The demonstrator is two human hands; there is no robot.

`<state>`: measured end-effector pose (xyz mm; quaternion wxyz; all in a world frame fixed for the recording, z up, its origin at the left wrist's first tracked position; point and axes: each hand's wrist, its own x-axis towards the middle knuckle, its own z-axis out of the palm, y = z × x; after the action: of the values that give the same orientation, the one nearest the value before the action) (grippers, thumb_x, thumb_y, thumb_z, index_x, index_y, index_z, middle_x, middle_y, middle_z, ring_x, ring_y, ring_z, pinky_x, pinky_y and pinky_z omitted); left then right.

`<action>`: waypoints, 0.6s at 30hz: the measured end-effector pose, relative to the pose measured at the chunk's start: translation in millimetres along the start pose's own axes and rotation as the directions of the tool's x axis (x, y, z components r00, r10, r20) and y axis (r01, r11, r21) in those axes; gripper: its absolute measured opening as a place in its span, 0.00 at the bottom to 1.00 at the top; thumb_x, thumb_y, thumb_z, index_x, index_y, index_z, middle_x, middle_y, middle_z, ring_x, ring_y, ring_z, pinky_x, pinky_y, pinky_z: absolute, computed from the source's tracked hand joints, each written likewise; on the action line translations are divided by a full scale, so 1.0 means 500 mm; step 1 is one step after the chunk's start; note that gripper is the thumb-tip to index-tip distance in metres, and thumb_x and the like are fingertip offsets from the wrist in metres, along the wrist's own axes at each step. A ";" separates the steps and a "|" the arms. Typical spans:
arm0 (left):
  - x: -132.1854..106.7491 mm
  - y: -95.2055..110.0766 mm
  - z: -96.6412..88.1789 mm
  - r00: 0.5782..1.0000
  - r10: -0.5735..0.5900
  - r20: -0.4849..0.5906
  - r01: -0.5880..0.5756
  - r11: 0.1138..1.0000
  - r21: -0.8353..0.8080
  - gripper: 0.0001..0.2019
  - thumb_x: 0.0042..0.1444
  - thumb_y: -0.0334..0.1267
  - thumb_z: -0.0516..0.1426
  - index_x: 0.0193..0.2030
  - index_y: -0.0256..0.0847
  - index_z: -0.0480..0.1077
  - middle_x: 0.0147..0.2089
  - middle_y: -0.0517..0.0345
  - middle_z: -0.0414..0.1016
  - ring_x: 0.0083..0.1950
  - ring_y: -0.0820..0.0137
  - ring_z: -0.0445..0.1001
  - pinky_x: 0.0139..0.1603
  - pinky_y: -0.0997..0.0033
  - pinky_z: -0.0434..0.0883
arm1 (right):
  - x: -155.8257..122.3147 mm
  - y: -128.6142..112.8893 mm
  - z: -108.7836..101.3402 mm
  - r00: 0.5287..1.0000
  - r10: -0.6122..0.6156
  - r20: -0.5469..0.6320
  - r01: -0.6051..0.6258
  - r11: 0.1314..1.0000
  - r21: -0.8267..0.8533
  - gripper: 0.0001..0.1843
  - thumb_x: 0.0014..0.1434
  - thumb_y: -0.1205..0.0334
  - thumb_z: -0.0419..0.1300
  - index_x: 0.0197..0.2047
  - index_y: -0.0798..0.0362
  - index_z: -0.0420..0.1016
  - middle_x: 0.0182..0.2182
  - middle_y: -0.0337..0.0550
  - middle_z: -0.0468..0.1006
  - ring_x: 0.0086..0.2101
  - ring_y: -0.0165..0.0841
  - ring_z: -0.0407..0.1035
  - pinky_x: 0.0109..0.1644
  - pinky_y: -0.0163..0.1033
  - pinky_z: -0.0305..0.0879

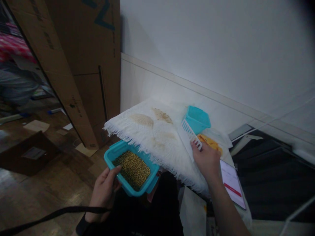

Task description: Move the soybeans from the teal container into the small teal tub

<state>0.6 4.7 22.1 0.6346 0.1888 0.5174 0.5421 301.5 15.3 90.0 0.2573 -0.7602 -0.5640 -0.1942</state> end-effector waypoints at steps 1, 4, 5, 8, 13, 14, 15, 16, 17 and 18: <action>-0.001 0.000 0.001 1.000 -0.009 -0.011 0.009 1.000 0.004 0.10 0.41 0.39 0.64 0.29 0.40 0.71 0.16 0.70 0.64 0.16 0.81 0.59 0.17 0.84 0.60 | 0.003 -0.004 0.009 1.000 -0.012 0.019 0.012 1.000 -0.014 0.20 0.59 0.53 0.51 0.26 0.56 0.76 0.18 0.44 0.73 0.21 0.33 0.65 0.27 0.35 0.51; -0.003 -0.003 -0.001 1.000 -0.031 0.003 0.031 0.999 -0.008 0.11 0.39 0.40 0.65 0.30 0.40 0.71 0.18 0.68 0.67 0.18 0.80 0.63 0.19 0.82 0.63 | 0.007 -0.031 0.024 0.999 -0.040 0.035 0.041 0.999 -0.029 0.18 0.59 0.55 0.50 0.27 0.56 0.75 0.18 0.43 0.73 0.22 0.32 0.66 0.28 0.35 0.50; -0.002 -0.005 -0.002 0.999 -0.032 0.011 0.032 0.999 -0.010 0.12 0.39 0.41 0.65 0.30 0.40 0.72 0.18 0.69 0.67 0.18 0.80 0.63 0.19 0.82 0.64 | 0.007 -0.043 0.027 0.998 -0.052 0.040 0.053 0.998 -0.031 0.18 0.60 0.56 0.50 0.27 0.56 0.75 0.19 0.43 0.73 0.22 0.32 0.66 0.28 0.35 0.50; 0.000 -0.011 -0.007 1.000 -0.023 0.011 0.023 1.000 -0.009 0.12 0.39 0.42 0.65 0.30 0.40 0.72 0.15 0.71 0.63 0.15 0.81 0.59 0.17 0.82 0.61 | 0.007 -0.083 0.034 0.995 -0.079 0.056 0.081 0.996 -0.028 0.17 0.60 0.58 0.49 0.28 0.56 0.75 0.19 0.44 0.74 0.21 0.31 0.65 0.28 0.35 0.49; 0.002 -0.014 -0.007 0.999 -0.050 -0.023 0.050 0.998 0.029 0.13 0.38 0.43 0.65 0.29 0.39 0.71 0.17 0.68 0.67 0.16 0.79 0.61 0.17 0.82 0.61 | 0.008 -0.146 0.048 0.989 -0.132 0.062 0.132 0.991 -0.004 0.15 0.60 0.63 0.49 0.28 0.56 0.75 0.23 0.46 0.76 0.23 0.31 0.68 0.28 0.35 0.49; 0.000 -0.014 -0.006 0.998 -0.052 -0.023 0.053 0.998 0.036 0.13 0.38 0.43 0.65 0.29 0.39 0.71 0.18 0.67 0.67 0.17 0.79 0.61 0.17 0.81 0.61 | 0.009 -0.156 0.051 0.989 -0.135 0.064 0.135 0.991 0.001 0.15 0.60 0.63 0.49 0.29 0.56 0.75 0.23 0.46 0.77 0.23 0.31 0.68 0.28 0.35 0.49; -0.002 -0.012 -0.005 0.999 -0.050 -0.017 0.051 0.998 0.038 0.13 0.38 0.43 0.65 0.29 0.39 0.71 0.18 0.67 0.67 0.17 0.79 0.62 0.17 0.81 0.61 | 0.009 -0.167 0.054 0.989 -0.133 0.067 0.133 0.991 0.004 0.15 0.60 0.63 0.49 0.29 0.56 0.75 0.23 0.47 0.77 0.23 0.31 0.68 0.27 0.35 0.49; -0.004 -0.011 -0.003 0.999 -0.046 -0.006 0.046 0.998 0.035 0.13 0.39 0.43 0.65 0.30 0.39 0.71 0.19 0.67 0.68 0.18 0.79 0.63 0.18 0.81 0.61 | 0.009 -0.177 0.056 0.989 -0.130 0.069 0.130 0.991 0.008 0.16 0.60 0.63 0.49 0.29 0.56 0.75 0.23 0.47 0.77 0.23 0.31 0.68 0.27 0.35 0.49; -0.006 -0.010 -0.002 0.999 -0.041 0.003 0.041 0.999 0.030 0.13 0.39 0.42 0.65 0.30 0.40 0.71 0.20 0.67 0.69 0.19 0.78 0.63 0.18 0.82 0.62 | 0.009 -0.187 0.058 0.989 -0.129 0.071 0.128 0.992 0.015 0.16 0.60 0.63 0.49 0.28 0.56 0.75 0.22 0.47 0.76 0.23 0.31 0.68 0.27 0.36 0.49; -0.008 -0.009 -0.002 0.999 -0.036 0.007 0.035 0.999 0.021 0.12 0.39 0.42 0.65 0.30 0.40 0.71 0.20 0.67 0.69 0.19 0.78 0.64 0.18 0.82 0.62 | 0.010 -0.195 0.060 0.989 -0.131 0.071 0.130 0.991 0.025 0.16 0.60 0.63 0.48 0.28 0.56 0.75 0.22 0.47 0.76 0.23 0.32 0.68 0.27 0.36 0.49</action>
<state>2.7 -0.5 19.8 0.6440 0.1882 0.5240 0.5247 209.5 60.0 85.8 0.2314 -0.7255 -0.6234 -0.1771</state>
